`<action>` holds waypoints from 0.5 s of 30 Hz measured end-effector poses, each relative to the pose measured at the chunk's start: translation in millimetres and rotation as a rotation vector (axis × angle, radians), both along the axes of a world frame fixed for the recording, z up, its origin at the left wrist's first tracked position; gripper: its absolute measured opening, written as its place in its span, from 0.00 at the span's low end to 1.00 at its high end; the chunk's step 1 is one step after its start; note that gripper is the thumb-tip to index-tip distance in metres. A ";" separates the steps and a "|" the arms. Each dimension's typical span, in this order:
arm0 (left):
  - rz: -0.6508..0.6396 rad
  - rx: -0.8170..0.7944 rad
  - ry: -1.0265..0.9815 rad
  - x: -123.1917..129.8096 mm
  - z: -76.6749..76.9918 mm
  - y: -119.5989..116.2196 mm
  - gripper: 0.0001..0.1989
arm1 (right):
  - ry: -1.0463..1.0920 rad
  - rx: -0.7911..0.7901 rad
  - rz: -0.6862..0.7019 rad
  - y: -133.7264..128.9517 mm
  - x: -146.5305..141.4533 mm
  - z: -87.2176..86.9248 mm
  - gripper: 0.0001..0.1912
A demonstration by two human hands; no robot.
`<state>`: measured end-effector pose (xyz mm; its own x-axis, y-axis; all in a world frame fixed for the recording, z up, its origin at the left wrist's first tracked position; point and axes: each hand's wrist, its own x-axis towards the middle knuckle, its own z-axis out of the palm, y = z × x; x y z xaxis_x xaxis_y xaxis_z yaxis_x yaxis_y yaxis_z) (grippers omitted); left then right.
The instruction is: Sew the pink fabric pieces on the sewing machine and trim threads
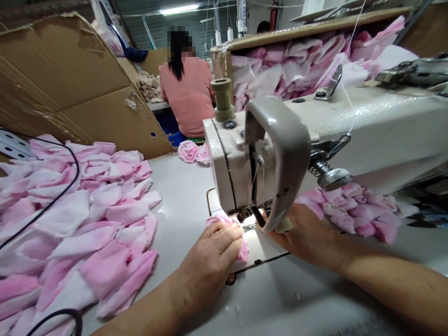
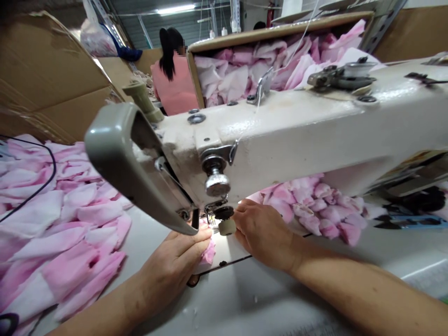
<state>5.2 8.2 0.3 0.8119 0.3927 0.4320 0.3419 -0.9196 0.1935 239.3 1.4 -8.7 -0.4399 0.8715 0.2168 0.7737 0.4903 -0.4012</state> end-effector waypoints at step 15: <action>-0.017 -0.009 0.031 -2.1 -4.8 2.6 0.13 | 0.058 0.034 -0.011 -0.6 1.7 -2.5 0.07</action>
<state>3.1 10.8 -4.5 0.8312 0.3829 0.4030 0.3325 -0.9234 0.1916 241.0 0.8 -11.2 -0.4163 0.8678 0.2713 0.7552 0.4962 -0.4283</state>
